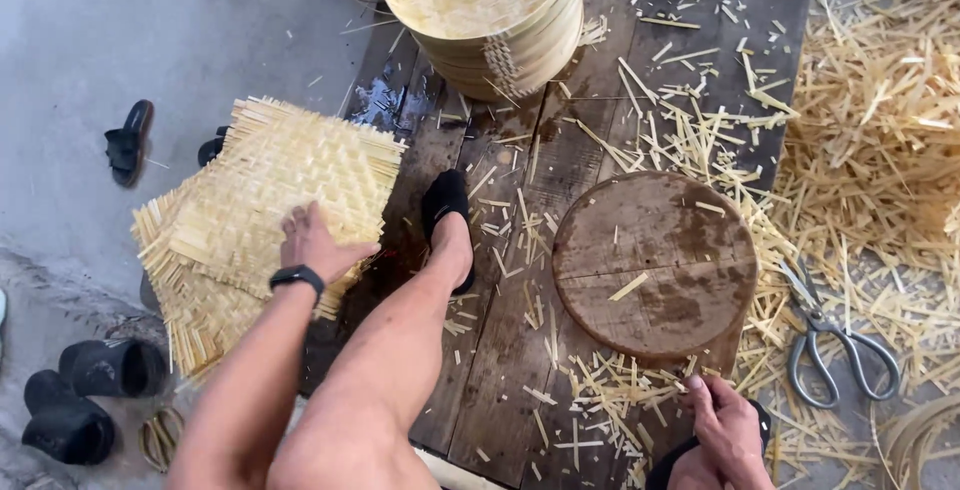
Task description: Assemble the base and rim of bamboo steamer baskets by trimming and fitting woven mats into circular frames.
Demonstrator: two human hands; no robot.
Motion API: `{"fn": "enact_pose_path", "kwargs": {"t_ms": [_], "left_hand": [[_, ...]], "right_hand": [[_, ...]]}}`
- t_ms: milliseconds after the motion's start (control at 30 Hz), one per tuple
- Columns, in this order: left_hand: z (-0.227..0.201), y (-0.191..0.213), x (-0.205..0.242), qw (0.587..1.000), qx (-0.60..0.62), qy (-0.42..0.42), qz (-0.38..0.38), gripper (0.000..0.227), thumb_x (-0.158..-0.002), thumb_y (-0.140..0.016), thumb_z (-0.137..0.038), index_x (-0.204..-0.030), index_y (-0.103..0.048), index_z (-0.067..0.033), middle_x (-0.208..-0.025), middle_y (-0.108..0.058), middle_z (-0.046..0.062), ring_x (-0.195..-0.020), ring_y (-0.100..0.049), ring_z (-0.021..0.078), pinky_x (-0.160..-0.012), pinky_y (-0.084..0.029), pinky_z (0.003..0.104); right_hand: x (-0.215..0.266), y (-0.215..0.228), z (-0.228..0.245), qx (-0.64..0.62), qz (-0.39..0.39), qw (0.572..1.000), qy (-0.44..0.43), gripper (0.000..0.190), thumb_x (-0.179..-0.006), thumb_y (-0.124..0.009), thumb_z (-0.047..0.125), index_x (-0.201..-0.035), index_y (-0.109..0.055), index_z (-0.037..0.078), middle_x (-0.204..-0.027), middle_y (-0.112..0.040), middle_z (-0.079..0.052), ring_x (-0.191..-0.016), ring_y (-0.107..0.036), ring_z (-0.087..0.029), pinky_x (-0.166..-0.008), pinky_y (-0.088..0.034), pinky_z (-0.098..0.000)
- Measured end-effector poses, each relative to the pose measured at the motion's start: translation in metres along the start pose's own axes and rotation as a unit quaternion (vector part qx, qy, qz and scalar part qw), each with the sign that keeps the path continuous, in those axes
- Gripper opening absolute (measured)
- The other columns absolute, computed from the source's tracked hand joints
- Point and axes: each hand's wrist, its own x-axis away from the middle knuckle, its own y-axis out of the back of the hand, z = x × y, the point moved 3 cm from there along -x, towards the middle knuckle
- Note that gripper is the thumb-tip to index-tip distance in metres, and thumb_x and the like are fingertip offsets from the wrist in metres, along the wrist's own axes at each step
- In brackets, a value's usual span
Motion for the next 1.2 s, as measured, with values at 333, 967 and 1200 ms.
{"fn": "enact_pose_path", "kwargs": {"t_ms": [333, 967, 1200], "left_hand": [[-0.013, -0.02, -0.01, 0.998, 0.035, 0.027, -0.043, 0.109, -0.064, -0.091, -0.048, -0.153, -0.037, -0.0136, -0.162, -0.022, 0.03, -0.149, -0.019, 0.0526, -0.11, -0.034, 0.066], [-0.102, -0.112, -0.052, 0.984, -0.033, -0.142, -0.104, 0.036, -0.111, -0.045, -0.037, -0.114, -0.071, -0.0124, -0.114, -0.074, 0.007, -0.104, -0.069, 0.0188, -0.094, -0.056, 0.031], [-0.172, -0.038, 0.041, 0.903, -0.019, -0.395, -0.167, 0.029, -0.104, -0.053, -0.024, -0.121, -0.068, -0.0051, -0.123, -0.07, 0.015, -0.115, -0.067, 0.0262, -0.1, -0.056, 0.039]], "right_hand": [[-0.003, -0.005, -0.008, 0.033, 0.003, 0.999, -0.023, 0.035, -0.098, -0.062, 0.038, -0.112, -0.077, 0.009, -0.082, -0.076, -0.009, -0.076, -0.077, -0.021, -0.073, -0.058, -0.0351], [0.002, 0.002, 0.004, 0.021, 0.006, 0.999, -0.033, 0.037, -0.098, -0.062, 0.04, -0.112, -0.077, 0.009, -0.08, -0.081, -0.009, -0.074, -0.076, -0.021, -0.072, -0.057, -0.0342], [-0.006, -0.005, -0.017, -0.054, -0.014, 0.998, 0.005, 0.036, -0.098, -0.062, 0.037, -0.108, -0.077, 0.006, -0.077, -0.08, -0.011, -0.075, -0.075, -0.019, -0.071, -0.057, -0.0338]]}}
